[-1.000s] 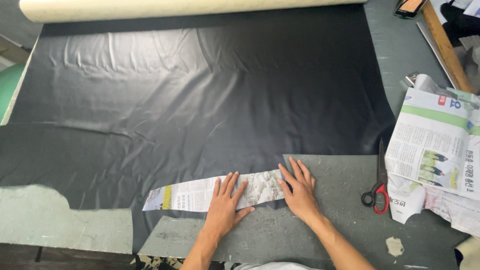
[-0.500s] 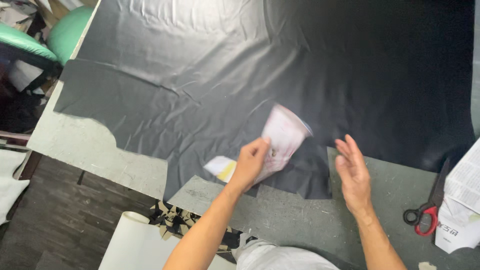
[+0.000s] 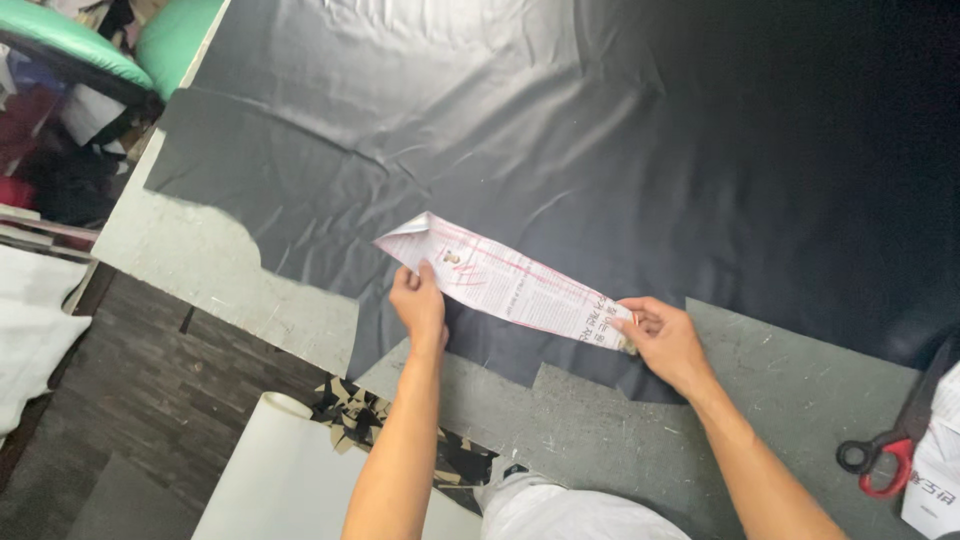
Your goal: The person prepares a pattern for fabric cutting by placing a paper template on a black material, securing it with weights, and then cutting around the template using shears.
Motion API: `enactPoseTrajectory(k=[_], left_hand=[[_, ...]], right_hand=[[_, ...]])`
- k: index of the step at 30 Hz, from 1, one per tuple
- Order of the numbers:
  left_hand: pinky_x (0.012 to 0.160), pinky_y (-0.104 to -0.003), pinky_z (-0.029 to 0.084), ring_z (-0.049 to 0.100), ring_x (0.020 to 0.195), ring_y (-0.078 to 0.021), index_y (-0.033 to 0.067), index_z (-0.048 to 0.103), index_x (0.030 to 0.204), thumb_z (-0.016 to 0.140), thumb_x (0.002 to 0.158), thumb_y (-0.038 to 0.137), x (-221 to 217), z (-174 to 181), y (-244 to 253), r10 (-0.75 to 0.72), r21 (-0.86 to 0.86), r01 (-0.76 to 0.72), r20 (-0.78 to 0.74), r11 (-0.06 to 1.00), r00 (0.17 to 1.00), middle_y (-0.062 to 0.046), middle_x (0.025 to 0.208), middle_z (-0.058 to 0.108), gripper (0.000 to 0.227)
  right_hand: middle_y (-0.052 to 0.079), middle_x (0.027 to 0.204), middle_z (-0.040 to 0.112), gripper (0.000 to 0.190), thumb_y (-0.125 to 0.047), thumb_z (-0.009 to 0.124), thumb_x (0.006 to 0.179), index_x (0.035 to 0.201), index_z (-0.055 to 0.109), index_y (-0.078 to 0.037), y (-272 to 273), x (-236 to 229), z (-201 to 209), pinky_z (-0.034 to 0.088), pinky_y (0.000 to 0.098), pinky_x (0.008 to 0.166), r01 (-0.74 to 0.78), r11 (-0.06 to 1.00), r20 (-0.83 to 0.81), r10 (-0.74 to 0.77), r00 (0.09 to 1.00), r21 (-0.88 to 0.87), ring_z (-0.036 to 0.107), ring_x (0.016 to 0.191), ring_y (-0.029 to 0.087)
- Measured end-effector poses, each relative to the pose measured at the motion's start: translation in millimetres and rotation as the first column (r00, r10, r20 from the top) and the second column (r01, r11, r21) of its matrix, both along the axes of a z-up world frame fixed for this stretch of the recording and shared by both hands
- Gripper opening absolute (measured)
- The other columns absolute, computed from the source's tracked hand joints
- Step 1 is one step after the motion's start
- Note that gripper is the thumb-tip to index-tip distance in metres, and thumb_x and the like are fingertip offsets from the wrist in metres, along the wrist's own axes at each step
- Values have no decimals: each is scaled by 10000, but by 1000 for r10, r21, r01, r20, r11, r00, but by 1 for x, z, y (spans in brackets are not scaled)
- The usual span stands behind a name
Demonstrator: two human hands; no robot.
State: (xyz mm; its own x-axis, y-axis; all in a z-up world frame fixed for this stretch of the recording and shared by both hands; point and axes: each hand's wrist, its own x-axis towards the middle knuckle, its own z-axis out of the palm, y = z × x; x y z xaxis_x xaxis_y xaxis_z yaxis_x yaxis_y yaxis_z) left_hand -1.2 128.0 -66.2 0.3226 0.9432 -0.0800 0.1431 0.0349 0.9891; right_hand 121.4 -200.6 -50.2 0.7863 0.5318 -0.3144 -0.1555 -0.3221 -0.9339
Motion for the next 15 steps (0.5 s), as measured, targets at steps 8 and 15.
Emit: enactPoseTrajectory(k=[8,15], left_hand=[[707,-421,508,638,750,-277,44,669,1006,836,828,225,-47,11,-15,134,487,131,-473,864,871,-70,808,635,304],[798,-458,480,644,899,-293,73,417,1439,820,794,197,-40,40,-6,129,396,86,-486,914,864,-70,906,618,770]], right_hand=[[46,807,762,251,-168,808,858,1052,753,-19,-8,-5,2,549,274,697,82,964,214,-27,977,-254,675,718,119],[61,743,728,315,-219,842,817,1045,707,-48,-8,-9,23,545,324,666,100,907,259,10,966,-408,686,687,159]])
